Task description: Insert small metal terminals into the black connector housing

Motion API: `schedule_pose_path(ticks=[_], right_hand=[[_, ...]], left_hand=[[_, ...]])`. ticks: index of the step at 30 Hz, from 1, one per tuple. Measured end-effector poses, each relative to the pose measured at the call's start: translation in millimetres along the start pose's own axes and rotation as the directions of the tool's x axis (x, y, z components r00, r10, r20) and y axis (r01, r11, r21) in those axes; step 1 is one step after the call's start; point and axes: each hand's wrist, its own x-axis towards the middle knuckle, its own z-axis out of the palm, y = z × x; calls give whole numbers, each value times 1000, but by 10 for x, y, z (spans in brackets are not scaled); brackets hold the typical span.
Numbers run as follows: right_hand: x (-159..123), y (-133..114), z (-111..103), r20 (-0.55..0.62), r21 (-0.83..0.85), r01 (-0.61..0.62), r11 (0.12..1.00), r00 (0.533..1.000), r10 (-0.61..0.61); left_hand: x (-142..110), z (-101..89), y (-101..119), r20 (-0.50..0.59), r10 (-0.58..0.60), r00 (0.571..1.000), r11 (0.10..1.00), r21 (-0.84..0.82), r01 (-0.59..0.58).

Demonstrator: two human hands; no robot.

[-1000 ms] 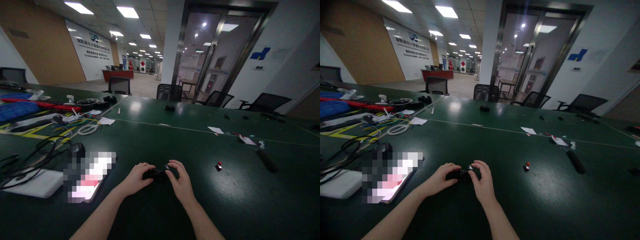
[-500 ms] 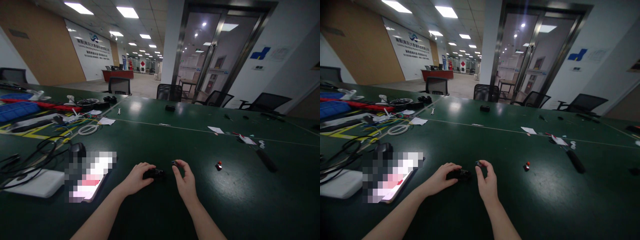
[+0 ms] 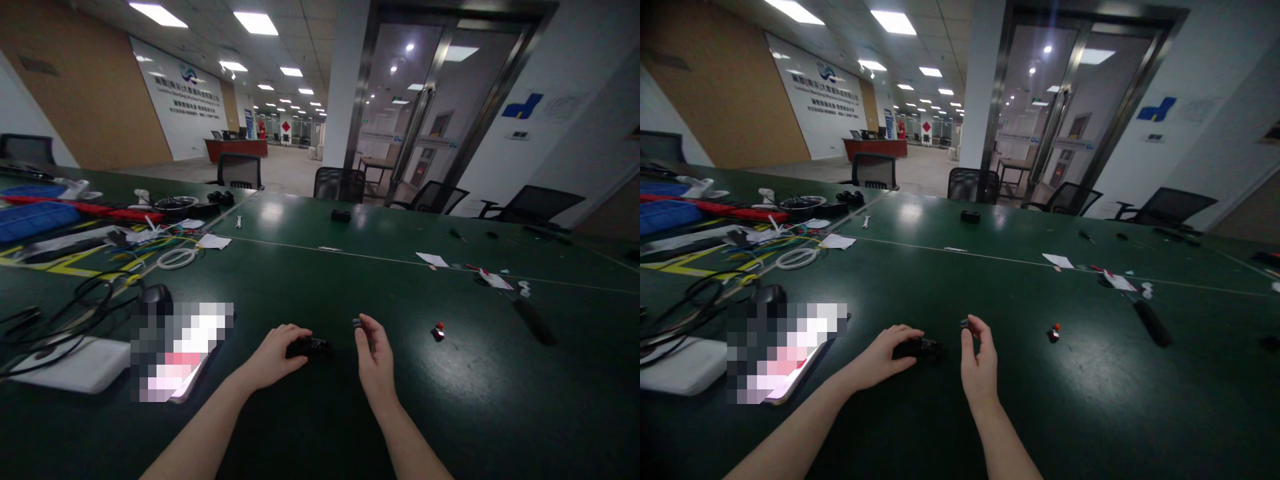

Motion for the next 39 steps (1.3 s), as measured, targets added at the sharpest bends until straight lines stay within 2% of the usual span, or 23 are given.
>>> schedule_pose_path(ticks=[13,23,28,34,39], right_hand=[[-14,-46,-6,6,1,-38,999,999,38],[-18,-46,10,42,-24,28,999,999,-27],[-54,-144,16,181,-101,90,991,981,-71],[-100,-216,72,375,-194,212,958,918,-127],[-105,-210,125,469,-235,264,936,874,-128]], left_hand=[[-3,-3,6,7,-10,1000,1000,1,10],[-7,-31,61,9,-14,1000,1000,-8,14],[1,-32,75,2,-21,1000,1000,-4,21],[21,-2,57,-21,11,1000,1000,9,-11],[21,12,51,-24,12,1000,1000,15,-12]])
